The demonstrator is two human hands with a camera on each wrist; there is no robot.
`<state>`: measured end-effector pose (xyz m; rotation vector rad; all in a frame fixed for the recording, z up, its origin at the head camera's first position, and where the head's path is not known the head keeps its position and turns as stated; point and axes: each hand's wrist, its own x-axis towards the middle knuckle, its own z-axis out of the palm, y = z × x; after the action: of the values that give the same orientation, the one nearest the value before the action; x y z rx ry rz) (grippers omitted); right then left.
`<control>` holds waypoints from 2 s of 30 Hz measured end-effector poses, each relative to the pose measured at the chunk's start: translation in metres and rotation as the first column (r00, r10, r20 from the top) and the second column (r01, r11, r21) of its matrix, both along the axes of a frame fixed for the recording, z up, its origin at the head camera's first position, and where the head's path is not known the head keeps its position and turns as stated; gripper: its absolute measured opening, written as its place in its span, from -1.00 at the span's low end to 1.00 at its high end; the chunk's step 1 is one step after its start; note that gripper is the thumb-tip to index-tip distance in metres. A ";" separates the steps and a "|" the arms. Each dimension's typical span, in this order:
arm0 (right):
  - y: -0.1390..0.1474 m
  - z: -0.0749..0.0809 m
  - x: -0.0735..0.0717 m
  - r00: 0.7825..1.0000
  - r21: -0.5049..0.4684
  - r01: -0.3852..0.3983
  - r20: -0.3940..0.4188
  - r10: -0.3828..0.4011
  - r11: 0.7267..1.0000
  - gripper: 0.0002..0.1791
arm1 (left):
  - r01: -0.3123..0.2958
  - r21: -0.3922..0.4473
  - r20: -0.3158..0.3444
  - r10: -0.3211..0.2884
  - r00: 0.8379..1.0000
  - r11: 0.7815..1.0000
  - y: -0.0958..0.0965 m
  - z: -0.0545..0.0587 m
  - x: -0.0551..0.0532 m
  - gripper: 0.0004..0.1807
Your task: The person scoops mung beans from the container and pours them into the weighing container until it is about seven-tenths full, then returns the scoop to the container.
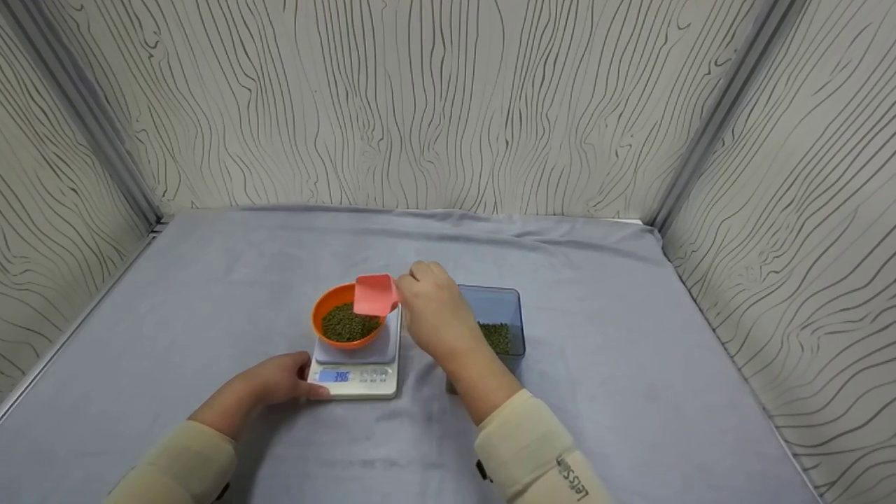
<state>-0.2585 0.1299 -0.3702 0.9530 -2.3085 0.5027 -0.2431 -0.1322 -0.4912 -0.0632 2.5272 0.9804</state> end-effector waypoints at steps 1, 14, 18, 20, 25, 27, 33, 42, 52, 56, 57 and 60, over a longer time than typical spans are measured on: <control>0.002 0.002 0.000 1.000 -0.019 0.012 0.016 -0.011 1.000 -0.84 | -0.003 0.003 0.003 0.003 1.000 1.000 0.000 0.000 0.000 -0.49; 0.052 0.027 0.010 0.930 -0.068 0.181 0.337 -0.148 0.981 -0.82 | 0.011 -0.015 -0.025 -0.011 1.000 1.000 -0.001 -0.001 0.000 -0.51; 0.069 0.032 0.013 0.899 -0.036 0.236 0.386 -0.204 0.971 -0.83 | 0.014 -0.009 -0.027 -0.014 1.000 1.000 -0.001 -0.001 0.001 -0.51; 0.078 0.035 0.013 0.889 -0.015 0.258 0.395 -0.231 0.966 -0.83 | 0.009 0.003 -0.022 -0.008 1.000 1.000 -0.002 -0.001 0.001 -0.51; 0.097 0.040 0.012 0.868 0.074 0.299 0.394 -0.304 0.951 -0.89 | -0.010 0.023 -0.008 0.010 1.000 1.000 -0.002 -0.002 0.001 -0.50; 0.102 0.039 0.010 0.860 0.126 0.305 0.390 -0.330 0.944 -0.92 | -0.012 0.022 -0.007 0.012 1.000 1.000 -0.001 -0.002 0.000 -0.50; 0.102 0.027 0.005 0.818 0.310 0.276 0.422 -0.392 0.910 -0.93 | -0.008 0.007 -0.005 0.008 1.000 1.000 -0.001 -0.001 0.000 -0.49; 0.090 0.006 -0.003 0.769 0.460 0.253 0.438 -0.466 0.851 -0.87 | 0.008 0.006 -0.023 -0.008 1.000 1.000 -0.001 -0.002 -0.001 -0.49; 0.078 -0.010 -0.010 0.780 0.510 0.231 0.411 -0.471 0.828 -0.85 | -0.005 0.016 0.005 0.005 1.000 1.000 0.000 -0.002 -0.002 -0.48; 0.073 -0.013 -0.013 0.776 0.535 0.233 0.401 -0.487 0.812 -0.85 | -0.012 0.024 0.007 0.012 1.000 1.000 -0.001 -0.003 -0.002 -0.48; 0.072 -0.015 -0.014 0.778 0.539 0.232 0.397 -0.487 0.810 -0.85 | -0.017 0.029 0.010 0.016 1.000 0.999 -0.001 -0.003 -0.002 -0.48; 0.069 -0.020 -0.017 0.779 0.547 0.222 0.398 -0.484 0.807 -0.87 | -0.022 0.034 0.014 0.021 1.000 0.999 -0.001 -0.003 -0.002 -0.49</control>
<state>-0.2752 0.1987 -0.3899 0.5668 -3.1255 0.0043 -0.2452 -0.1328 -0.4943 -0.0868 2.5018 1.0283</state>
